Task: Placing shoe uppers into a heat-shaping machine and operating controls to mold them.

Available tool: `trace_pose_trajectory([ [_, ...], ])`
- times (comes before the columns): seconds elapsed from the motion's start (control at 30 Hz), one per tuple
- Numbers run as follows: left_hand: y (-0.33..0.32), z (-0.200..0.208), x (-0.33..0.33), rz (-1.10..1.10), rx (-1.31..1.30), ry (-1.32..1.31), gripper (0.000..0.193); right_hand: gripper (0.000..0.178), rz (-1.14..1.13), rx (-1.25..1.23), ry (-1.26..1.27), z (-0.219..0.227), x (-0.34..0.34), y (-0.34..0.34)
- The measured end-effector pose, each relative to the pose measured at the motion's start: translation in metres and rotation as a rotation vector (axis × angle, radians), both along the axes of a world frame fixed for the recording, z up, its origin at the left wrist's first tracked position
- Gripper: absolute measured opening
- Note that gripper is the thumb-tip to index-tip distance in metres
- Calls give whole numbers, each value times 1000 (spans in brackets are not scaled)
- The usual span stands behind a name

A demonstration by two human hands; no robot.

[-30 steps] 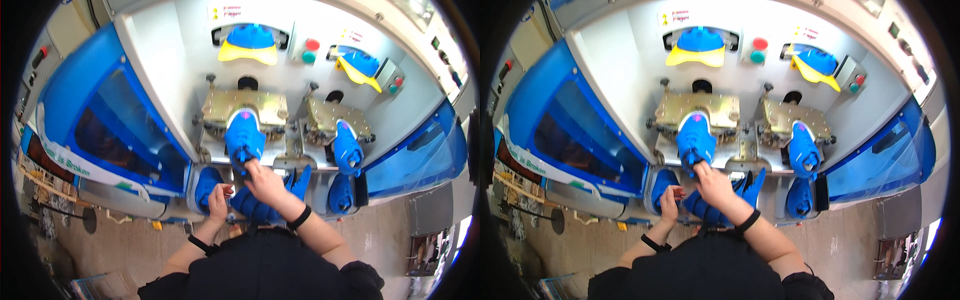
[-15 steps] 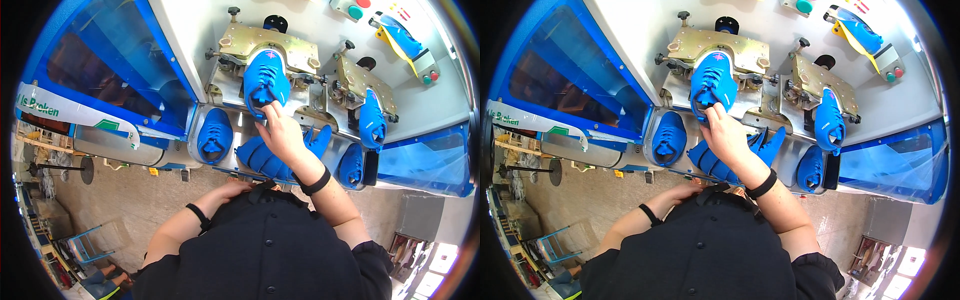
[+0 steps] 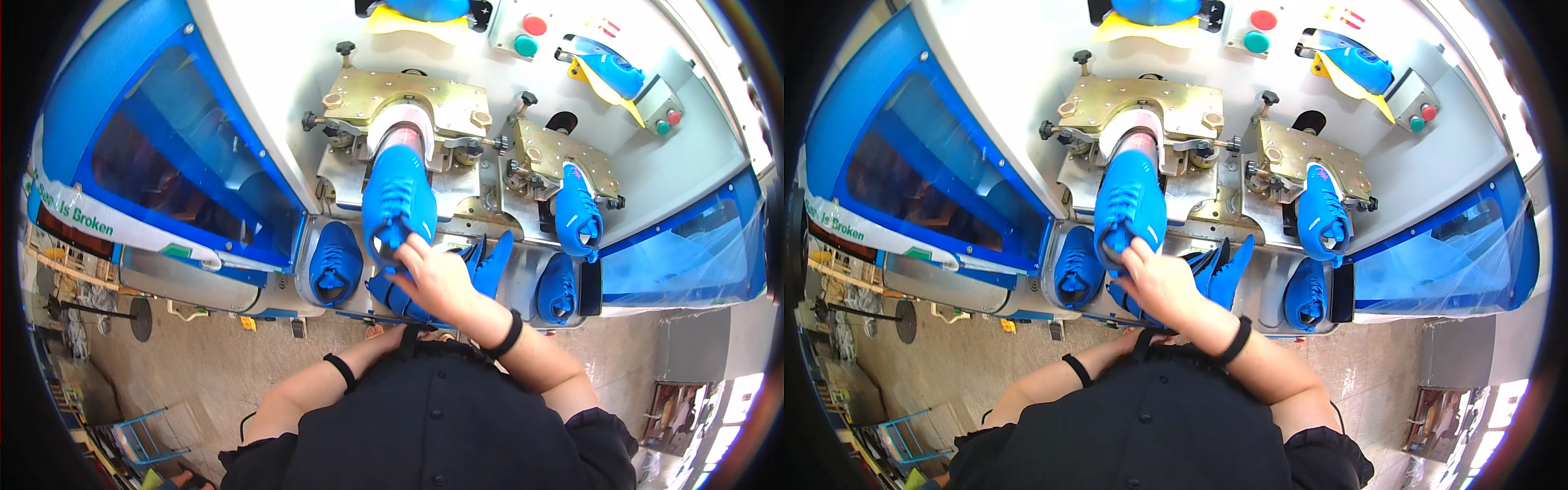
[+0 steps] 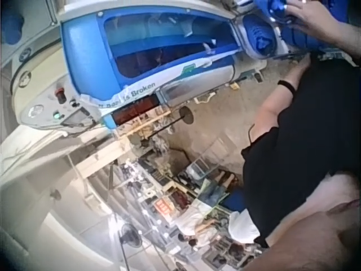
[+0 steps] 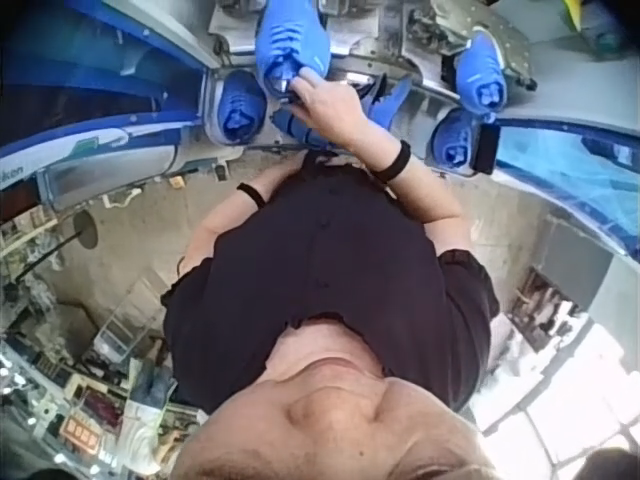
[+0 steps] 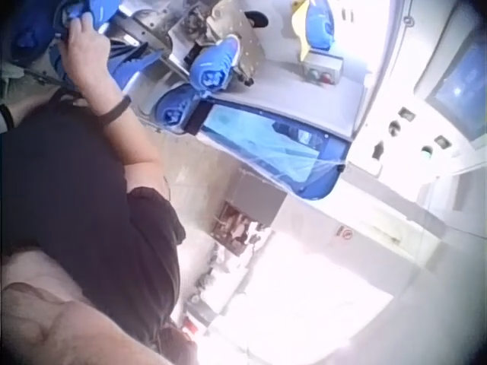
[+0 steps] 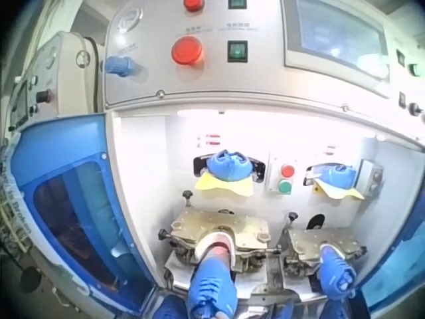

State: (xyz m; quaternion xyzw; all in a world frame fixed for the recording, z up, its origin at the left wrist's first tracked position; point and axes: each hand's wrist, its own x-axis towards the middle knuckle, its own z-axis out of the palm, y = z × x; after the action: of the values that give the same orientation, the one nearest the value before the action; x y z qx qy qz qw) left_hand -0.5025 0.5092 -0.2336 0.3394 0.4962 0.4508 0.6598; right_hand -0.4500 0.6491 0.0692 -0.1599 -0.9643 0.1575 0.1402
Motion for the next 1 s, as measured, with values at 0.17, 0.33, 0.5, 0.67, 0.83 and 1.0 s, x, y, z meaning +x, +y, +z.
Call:
trace_pose_trajectory([
  [0.17,-7,105,-37,-206,-128,130,31,35,-20,-11,334,39,93,17],
  [0.33,-21,190,-74,-227,-238,552,33,36,-330,211,393,38,234,26],
  [0.5,-13,239,-70,-321,-221,1304,29,26,-934,211,537,-8,333,5],
  [0.67,26,273,-43,-293,-56,1323,30,27,-1120,64,526,-85,339,15],
  [0.83,55,285,-4,-289,153,1315,29,30,-1066,-244,166,-145,319,47],
  [1.0,60,296,7,-343,56,1217,30,47,-977,-21,100,-113,322,46],
])
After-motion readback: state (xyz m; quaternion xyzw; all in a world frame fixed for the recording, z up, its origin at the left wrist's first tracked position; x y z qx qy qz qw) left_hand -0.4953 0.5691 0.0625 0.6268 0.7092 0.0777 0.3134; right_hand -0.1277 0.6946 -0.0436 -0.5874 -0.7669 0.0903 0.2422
